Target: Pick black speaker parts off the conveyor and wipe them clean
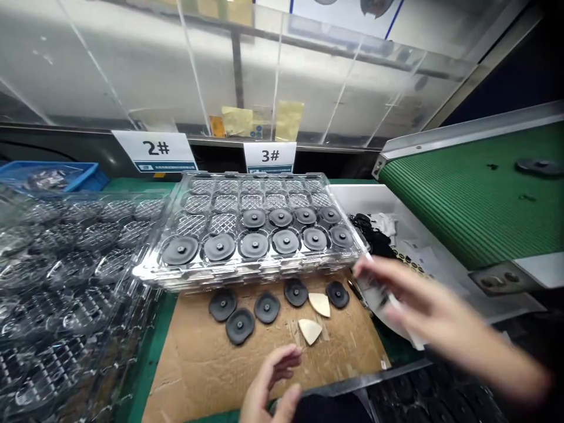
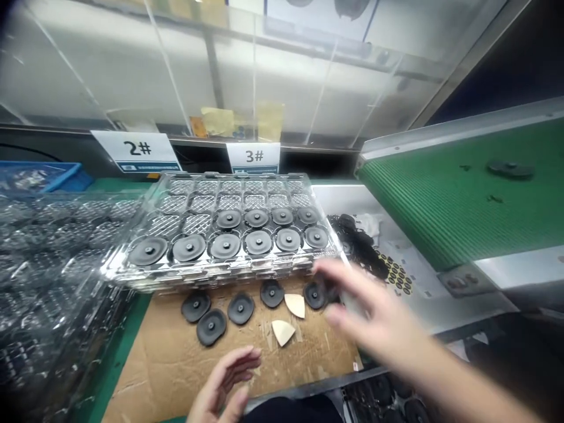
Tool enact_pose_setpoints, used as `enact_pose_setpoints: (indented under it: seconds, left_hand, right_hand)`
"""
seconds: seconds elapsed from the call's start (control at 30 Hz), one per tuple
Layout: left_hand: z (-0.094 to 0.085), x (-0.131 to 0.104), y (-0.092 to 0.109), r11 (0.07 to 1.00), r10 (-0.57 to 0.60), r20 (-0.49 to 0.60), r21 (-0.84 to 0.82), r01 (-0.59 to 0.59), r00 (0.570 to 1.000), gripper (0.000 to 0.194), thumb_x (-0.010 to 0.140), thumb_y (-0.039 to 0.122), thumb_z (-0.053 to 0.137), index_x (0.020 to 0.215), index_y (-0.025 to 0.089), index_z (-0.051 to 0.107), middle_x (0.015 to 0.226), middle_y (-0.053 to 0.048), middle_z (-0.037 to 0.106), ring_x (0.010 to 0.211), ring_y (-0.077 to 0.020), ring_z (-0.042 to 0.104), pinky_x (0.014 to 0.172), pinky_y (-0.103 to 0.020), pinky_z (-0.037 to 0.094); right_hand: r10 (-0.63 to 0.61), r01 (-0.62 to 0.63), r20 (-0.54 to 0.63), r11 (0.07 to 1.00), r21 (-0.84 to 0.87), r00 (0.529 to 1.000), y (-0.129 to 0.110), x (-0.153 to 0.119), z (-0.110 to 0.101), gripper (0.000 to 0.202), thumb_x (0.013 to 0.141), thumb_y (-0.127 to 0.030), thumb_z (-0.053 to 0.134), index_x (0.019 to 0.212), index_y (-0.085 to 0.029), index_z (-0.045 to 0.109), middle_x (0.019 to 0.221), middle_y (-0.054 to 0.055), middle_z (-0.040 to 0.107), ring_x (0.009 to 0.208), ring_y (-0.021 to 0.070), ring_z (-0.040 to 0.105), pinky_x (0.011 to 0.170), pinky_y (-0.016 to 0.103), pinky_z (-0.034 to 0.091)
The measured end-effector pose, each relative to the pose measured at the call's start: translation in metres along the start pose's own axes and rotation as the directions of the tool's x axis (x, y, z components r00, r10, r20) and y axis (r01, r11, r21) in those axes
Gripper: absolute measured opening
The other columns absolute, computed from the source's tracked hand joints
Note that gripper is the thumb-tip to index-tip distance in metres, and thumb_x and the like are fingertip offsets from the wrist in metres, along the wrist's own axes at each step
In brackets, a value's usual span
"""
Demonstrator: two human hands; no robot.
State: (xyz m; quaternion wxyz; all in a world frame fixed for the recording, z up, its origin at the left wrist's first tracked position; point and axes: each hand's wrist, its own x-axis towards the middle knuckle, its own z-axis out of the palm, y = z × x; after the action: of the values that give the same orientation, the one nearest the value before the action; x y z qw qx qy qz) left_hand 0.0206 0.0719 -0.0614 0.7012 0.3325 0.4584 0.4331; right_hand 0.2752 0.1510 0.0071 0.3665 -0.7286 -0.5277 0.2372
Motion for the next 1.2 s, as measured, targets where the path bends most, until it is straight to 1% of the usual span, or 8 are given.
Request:
enact_pose_setpoints:
  seconds: [0.2, 0.43, 0.5, 0.63, 0.73, 0.87, 1.1, 1.2]
  left_hand:
    - [0.008, 0.005, 0.001, 0.999, 0.048, -0.119, -0.006, -0.049, 0.992, 0.046, 0.054, 0.018, 0.077, 0.1, 0.021, 0.07, 0.114, -0.013, 0.063, 0.115, -0.0363, 0.046, 0.107, -0.039, 0.018]
    - [-0.017, 0.001, 0.002, 0.996, -0.093, -0.138, -0.016, 0.092, 0.986, 0.047, 0.052, 0.021, 0.079, 0.098, 0.024, 0.069, 0.112, -0.011, 0.065, 0.112, -0.0346, 0.052, 0.103, -0.042, 0.03]
    - [-0.024, 0.002, -0.001, 0.976, -0.161, -0.111, -0.166, 0.141, 0.981, 0.055, 0.048, 0.023, 0.082, 0.1, 0.023, 0.067, 0.111, -0.012, 0.065, 0.112, -0.0349, 0.052, 0.102, -0.044, 0.031]
    - [-0.039, 0.005, 0.007, 0.791, -0.251, -0.029, -0.582, 0.188, 0.967, 0.068, 0.054, 0.034, 0.079, 0.116, 0.027, 0.053, 0.118, -0.011, 0.061, 0.111, -0.0341, 0.053, 0.101, -0.05, 0.032]
    - [-0.046, 0.005, 0.022, 0.706, -0.264, -0.035, -0.688, 0.168, 0.964, 0.063, 0.065, 0.03, 0.072, 0.122, 0.031, 0.045, 0.128, -0.007, 0.053, 0.117, -0.0315, 0.048, 0.104, -0.048, 0.028]
    - [-0.045, 0.003, 0.036, 0.722, -0.22, -0.068, -0.682, 0.116, 0.973, 0.062, 0.066, 0.031, 0.072, 0.123, 0.031, 0.046, 0.132, -0.007, 0.05, 0.122, -0.0301, 0.044, 0.106, -0.044, 0.027]
    - [-0.028, 0.003, 0.037, 0.794, -0.192, -0.076, -0.598, 0.109, 0.978, 0.062, 0.064, 0.037, 0.071, 0.121, 0.028, 0.05, 0.131, -0.009, 0.052, 0.119, -0.031, 0.046, 0.103, -0.043, 0.03]
    - [-0.016, 0.002, 0.041, 0.835, -0.185, -0.068, -0.536, 0.12, 0.98, 0.064, 0.061, 0.036, 0.073, 0.121, 0.026, 0.052, 0.125, -0.008, 0.056, 0.119, -0.029, 0.046, 0.102, -0.038, 0.033]
  right_hand:
    - [0.001, -0.179, 0.476, 0.927, 0.328, 0.88, -0.007, -0.108, 0.095, 0.051, 0.074, -0.044, 0.064, 0.119, -0.022, 0.054, 0.126, 0.013, 0.052, 0.121, 0.0248, 0.045, 0.097, 0.036, 0.041]
    - [-0.055, -0.36, 0.699, 0.827, 0.432, 0.713, -0.02, -0.117, 0.105, 0.052, 0.08, -0.044, 0.059, 0.127, -0.025, 0.044, 0.14, 0.01, 0.034, 0.129, 0.0217, 0.033, 0.105, 0.036, 0.031]
    - [-0.049, -0.253, 0.669, 0.903, 0.346, 0.741, -0.012, -0.107, 0.1, 0.049, 0.083, -0.044, 0.054, 0.127, -0.025, 0.045, 0.135, 0.01, 0.042, 0.121, 0.0215, 0.045, 0.099, 0.034, 0.04]
    - [0.023, -0.007, 0.335, 0.999, -0.049, 0.942, 0.028, -0.085, 0.099, 0.037, 0.085, -0.04, 0.049, 0.118, -0.023, 0.053, 0.096, 0.007, 0.059, 0.07, 0.0171, 0.063, 0.065, 0.031, 0.055]
    - [0.0, 0.03, 0.285, 0.994, -0.101, 0.958, 0.059, -0.085, 0.11, 0.031, 0.081, -0.039, 0.053, 0.105, -0.02, 0.059, 0.091, 0.007, 0.056, 0.056, 0.0155, 0.058, 0.057, 0.033, 0.053]
    - [-0.078, 0.095, 0.322, 0.995, -0.036, 0.943, 0.069, -0.097, 0.125, 0.026, 0.085, -0.035, 0.048, 0.103, -0.02, 0.058, 0.097, 0.009, 0.061, 0.079, 0.0217, 0.061, 0.071, 0.035, 0.052]
    - [-0.182, 0.154, 0.368, 0.983, 0.104, 0.912, -0.007, -0.067, 0.102, 0.025, 0.086, -0.03, 0.048, 0.108, -0.024, 0.059, 0.107, 0.004, 0.062, 0.096, 0.0217, 0.059, 0.074, 0.03, 0.05]
    - [-0.417, 0.334, 0.332, 0.9, 0.279, 0.846, -0.06, -0.067, 0.088, 0.031, 0.086, -0.022, 0.047, 0.117, -0.025, 0.051, 0.109, 0.003, 0.061, 0.098, 0.0195, 0.056, 0.083, 0.031, 0.046]
